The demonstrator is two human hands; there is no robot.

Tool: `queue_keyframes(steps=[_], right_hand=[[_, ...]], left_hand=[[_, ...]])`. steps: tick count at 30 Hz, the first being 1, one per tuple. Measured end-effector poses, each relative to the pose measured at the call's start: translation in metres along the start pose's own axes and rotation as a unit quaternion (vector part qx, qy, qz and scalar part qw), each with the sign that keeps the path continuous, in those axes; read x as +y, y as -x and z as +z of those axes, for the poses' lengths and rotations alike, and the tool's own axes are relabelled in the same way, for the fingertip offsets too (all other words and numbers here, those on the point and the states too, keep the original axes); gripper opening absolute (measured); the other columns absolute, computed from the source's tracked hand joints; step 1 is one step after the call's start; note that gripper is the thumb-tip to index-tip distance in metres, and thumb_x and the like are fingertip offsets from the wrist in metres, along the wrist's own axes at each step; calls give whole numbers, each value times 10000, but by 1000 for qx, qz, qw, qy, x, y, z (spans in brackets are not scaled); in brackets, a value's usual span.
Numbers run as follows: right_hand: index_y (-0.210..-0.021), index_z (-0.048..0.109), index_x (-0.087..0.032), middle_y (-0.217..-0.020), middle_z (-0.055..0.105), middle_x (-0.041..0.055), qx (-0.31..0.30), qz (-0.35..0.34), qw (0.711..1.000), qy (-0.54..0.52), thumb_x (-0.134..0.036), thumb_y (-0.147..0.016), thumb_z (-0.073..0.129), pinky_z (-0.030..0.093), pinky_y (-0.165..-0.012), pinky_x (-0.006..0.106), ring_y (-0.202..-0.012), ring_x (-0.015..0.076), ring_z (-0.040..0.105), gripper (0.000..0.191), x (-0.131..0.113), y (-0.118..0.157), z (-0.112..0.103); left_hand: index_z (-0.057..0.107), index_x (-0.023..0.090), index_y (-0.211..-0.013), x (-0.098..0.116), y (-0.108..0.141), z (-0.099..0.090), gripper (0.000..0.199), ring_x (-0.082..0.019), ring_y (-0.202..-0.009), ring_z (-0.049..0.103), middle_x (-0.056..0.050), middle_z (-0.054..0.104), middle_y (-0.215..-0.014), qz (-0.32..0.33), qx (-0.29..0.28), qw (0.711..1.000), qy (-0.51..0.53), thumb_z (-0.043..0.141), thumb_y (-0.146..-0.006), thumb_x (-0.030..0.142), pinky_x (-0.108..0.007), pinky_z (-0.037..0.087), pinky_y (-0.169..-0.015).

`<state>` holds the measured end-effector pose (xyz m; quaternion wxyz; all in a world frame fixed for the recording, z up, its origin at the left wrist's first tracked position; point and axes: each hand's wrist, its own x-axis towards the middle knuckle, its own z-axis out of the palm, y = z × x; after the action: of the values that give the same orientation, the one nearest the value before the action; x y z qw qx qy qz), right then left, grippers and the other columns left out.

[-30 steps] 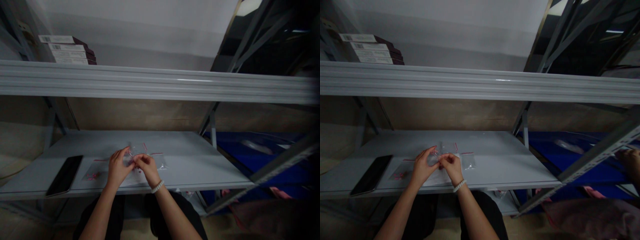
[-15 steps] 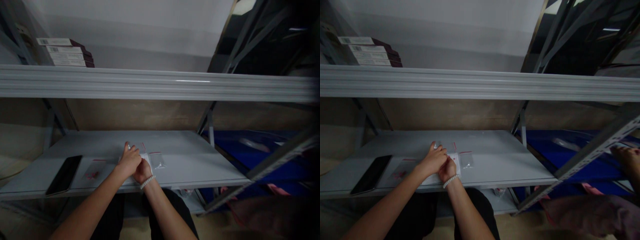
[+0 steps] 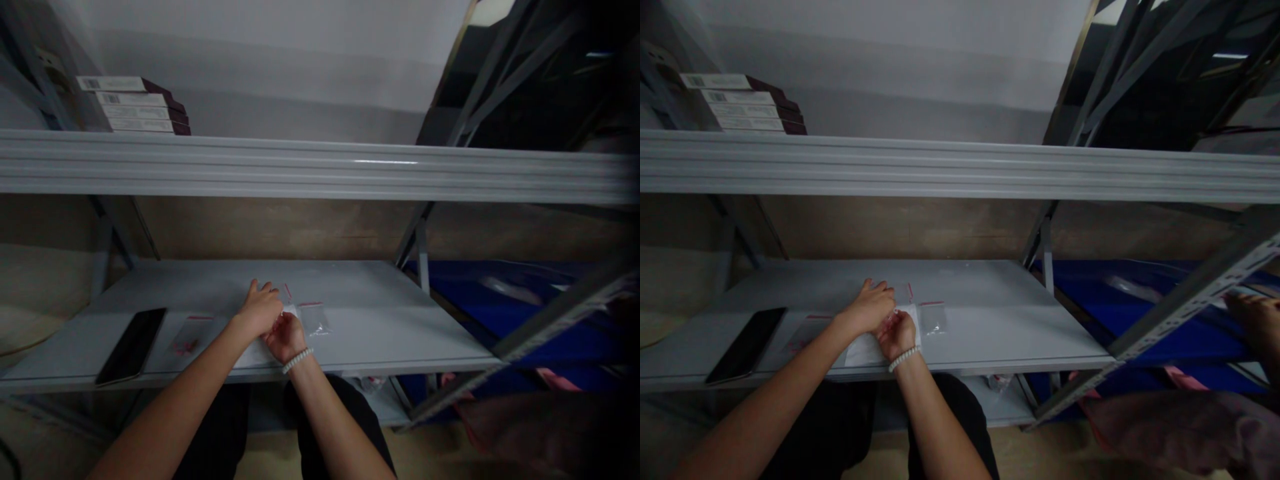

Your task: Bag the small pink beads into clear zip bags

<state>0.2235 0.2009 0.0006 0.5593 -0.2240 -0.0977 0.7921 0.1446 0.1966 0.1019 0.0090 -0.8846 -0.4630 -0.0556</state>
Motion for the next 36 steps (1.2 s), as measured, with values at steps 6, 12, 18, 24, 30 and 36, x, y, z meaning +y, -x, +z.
queue_keyframes(steps=[6,12,18,24,30,36], right_hand=[[-751,582,-144,-747,664,74,0,15,999,29,-27,-699,441,550,-660,247,-704,142,656,190,-19,5,3],[-843,488,-174,-608,632,9,3,-119,965,233,-292,-757,622,438,-427,190,-494,119,601,198,-45,2,-7],[-719,360,-225,-369,482,-91,41,-194,894,401,-482,-626,680,260,-331,166,-295,76,386,421,-55,-16,-21],[-703,460,-210,-475,574,-44,-53,-184,809,556,-300,-696,653,311,-380,196,-357,107,477,214,-53,-24,-9],[-578,641,-193,-617,598,-4,-158,-258,686,662,-111,-573,750,376,-596,223,-610,124,511,136,-53,-39,-4],[-639,707,-231,-653,637,-5,-209,-236,635,705,-78,-600,706,380,-666,244,-630,132,523,158,-47,-47,-10]], left_hand=[[619,197,-1113,-43,20,5,465,-269,-1016,543,-98,610,-1067,-95,164,970,152,680,-653,217,-411,418,-887],[570,138,-1168,-61,35,39,527,-193,-907,558,-78,609,-998,-203,341,828,397,654,-700,367,-342,439,-864],[584,138,-1150,-62,38,47,562,-187,-903,581,-66,632,-952,-246,326,729,549,703,-649,361,-337,447,-865],[579,129,-1145,-64,40,40,574,-164,-876,589,-53,632,-928,-255,336,672,608,716,-643,370,-289,455,-818],[599,127,-1107,-66,40,39,561,-151,-828,595,-38,641,-887,-268,356,640,626,729,-619,370,-272,454,-805],[590,117,-1116,-66,40,39,553,-157,-857,594,-46,640,-903,-260,341,648,630,714,-640,371,-285,447,-836]])
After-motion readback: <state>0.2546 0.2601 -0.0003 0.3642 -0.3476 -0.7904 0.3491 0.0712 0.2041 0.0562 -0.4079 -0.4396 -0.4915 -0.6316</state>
